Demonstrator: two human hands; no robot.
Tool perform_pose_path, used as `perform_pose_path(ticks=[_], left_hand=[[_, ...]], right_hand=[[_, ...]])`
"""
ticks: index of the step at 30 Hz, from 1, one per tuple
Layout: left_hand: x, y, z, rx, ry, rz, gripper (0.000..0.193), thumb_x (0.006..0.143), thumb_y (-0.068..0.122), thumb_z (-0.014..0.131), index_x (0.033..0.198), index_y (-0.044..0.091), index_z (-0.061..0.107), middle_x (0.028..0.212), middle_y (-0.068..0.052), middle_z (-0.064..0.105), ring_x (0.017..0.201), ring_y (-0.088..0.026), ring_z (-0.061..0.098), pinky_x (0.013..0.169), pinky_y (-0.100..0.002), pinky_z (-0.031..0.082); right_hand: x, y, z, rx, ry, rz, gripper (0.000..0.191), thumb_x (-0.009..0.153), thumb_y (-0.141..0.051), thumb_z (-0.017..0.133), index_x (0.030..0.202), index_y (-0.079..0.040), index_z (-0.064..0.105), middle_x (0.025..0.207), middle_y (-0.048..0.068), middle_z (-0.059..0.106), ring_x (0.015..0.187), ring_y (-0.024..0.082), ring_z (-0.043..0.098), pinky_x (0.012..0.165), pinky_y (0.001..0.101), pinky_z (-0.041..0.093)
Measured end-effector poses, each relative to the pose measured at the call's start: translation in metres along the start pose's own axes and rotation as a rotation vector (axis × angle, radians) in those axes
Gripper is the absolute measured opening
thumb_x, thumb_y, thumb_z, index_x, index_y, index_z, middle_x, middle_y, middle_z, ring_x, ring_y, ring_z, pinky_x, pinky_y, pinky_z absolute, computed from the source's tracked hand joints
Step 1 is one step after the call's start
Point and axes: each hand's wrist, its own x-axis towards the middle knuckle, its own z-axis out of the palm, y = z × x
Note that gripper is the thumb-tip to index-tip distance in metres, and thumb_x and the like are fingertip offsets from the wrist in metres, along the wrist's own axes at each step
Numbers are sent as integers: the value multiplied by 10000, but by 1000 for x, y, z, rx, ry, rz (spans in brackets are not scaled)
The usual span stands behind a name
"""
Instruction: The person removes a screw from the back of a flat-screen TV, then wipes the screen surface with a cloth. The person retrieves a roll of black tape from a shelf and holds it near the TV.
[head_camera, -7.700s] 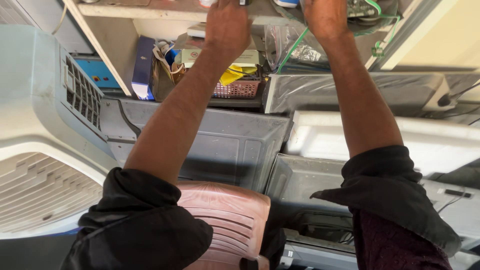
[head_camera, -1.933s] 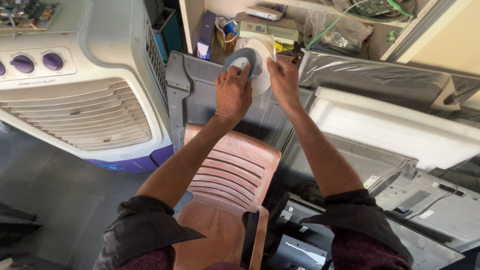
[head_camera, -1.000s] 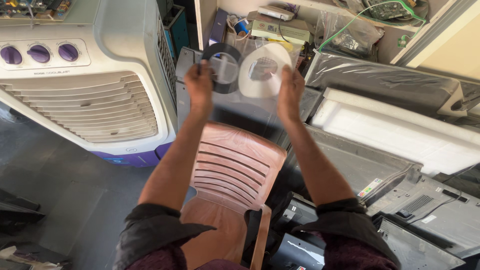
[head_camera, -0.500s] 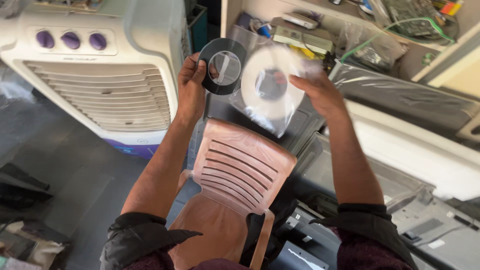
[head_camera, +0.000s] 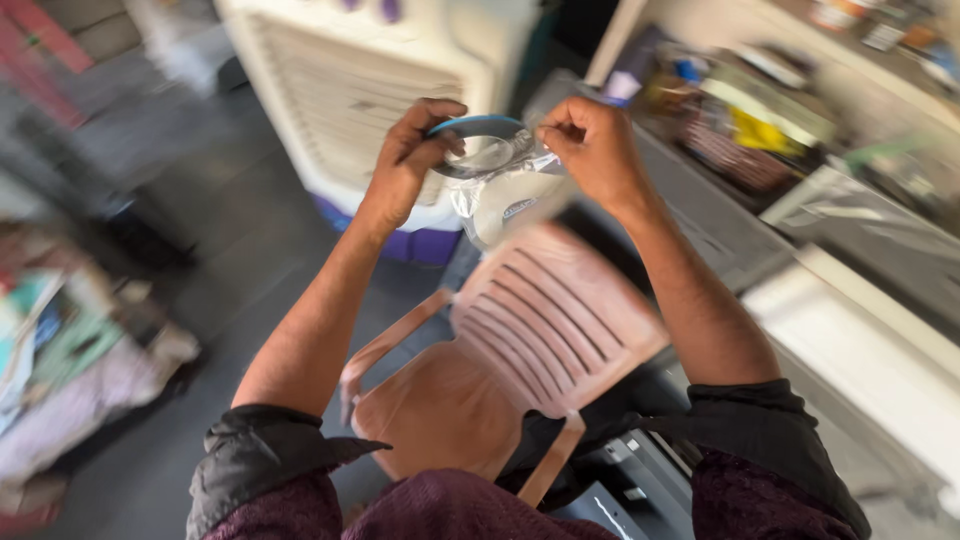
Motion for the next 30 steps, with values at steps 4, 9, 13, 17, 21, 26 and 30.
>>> perform_pose_path(ticks=[4,9,13,17,21,26,30], left_hand=[[-64,45,-67,425,88,-145,211,981,137,675,1159,25,680,842,-25,652,776,-95,610,709,-271,510],[-133,97,-129,521,216,-129,231,1006,232,699,966,4,715,691,-8,677,583,-81,660,526,-248,540],[-188,135,-171,500,385,-212,274,1015,264,660,951,5,719,656,-28,680,489,-90,628,453,-253,508],[-235,164,-214,288,529,-169,306,1023,271,655,922,-13,709,641,-47,667,448,-116,586,421,-267,455],[-274,182,-251,51,670,-151,322,1028,268,679,896,-26,665,610,-35,602,437,-131,545,412,-285,434],[-315,204,-289,-80,808,-133,315,1023,290,670,948,-15,692,613,-3,548,447,-111,474,447,-291,457],[-326,204,-291,-245,771,-107,337,1045,310,655,972,-18,684,631,-32,539,475,-131,471,511,-316,495]], right_hand=[[18,-51,86,-99,-86,-217,60,961,-30,743,960,15,703,867,98,755,742,168,712,665,304,547],[37,-126,188,-123,-170,-503,80,947,33,711,954,10,634,859,137,709,754,297,709,653,363,535],[37,-191,251,-99,-208,-703,118,980,47,700,981,-8,596,888,136,665,785,345,668,662,423,505],[23,-245,292,-95,-212,-892,125,1004,-2,728,1000,-27,606,986,129,642,927,348,646,794,433,506],[4,-277,317,-143,-202,-1109,107,1007,-4,728,1026,-21,624,1041,102,642,1009,297,621,942,424,471],[-16,-280,318,-156,-238,-1224,130,1013,28,736,1008,-37,624,1029,75,639,1024,259,622,1015,422,480],[-36,-262,295,-194,-232,-1180,126,944,13,737,990,-48,636,1042,78,660,1032,263,633,1020,443,468]])
